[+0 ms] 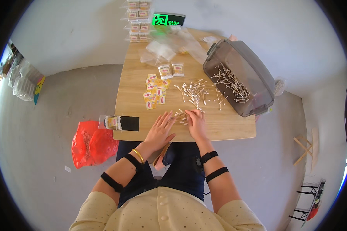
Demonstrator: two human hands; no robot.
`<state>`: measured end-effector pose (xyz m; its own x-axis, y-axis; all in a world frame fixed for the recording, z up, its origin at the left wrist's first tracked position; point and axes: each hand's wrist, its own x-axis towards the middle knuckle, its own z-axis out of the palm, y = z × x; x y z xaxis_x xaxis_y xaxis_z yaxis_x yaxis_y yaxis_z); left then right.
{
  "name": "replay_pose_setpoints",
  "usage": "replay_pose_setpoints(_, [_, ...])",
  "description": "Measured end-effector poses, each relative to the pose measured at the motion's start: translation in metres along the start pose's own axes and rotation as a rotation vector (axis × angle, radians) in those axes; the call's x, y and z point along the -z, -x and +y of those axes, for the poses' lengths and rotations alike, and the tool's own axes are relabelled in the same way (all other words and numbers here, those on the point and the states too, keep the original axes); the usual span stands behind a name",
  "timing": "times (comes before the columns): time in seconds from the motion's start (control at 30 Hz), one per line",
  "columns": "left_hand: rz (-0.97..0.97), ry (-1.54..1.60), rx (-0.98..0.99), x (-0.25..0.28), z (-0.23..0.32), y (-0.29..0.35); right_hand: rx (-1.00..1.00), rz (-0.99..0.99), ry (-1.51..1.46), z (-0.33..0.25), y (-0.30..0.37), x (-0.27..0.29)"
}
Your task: Sort individual cotton swabs and package them into small plastic bags.
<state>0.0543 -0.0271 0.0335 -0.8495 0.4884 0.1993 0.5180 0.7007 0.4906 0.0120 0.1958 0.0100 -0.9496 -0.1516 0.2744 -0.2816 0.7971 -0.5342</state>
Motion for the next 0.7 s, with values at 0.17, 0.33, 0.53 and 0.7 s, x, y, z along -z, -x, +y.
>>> replay_pose_setpoints(0.17, [-0.018, -0.129, 0.033, -0.017, -0.001, -0.013, 0.1, -0.052, -0.088, -0.013, 0.001, -0.008])
replay_pose_setpoints(0.33, [-0.07, -0.215, -0.01, -0.023, 0.001, -0.023, 0.049, 0.097, -0.273, 0.009, 0.004, -0.003])
replay_pose_setpoints(0.53, [-0.138, -0.313, -0.048, -0.03, 0.003, -0.024, 0.007, 0.143, -0.243, 0.012, 0.012, 0.011])
replay_pose_setpoints(0.7, [-0.201, -0.333, -0.007, -0.026, 0.015, -0.018, -0.013, 0.144, -0.221, 0.009, 0.009, 0.01])
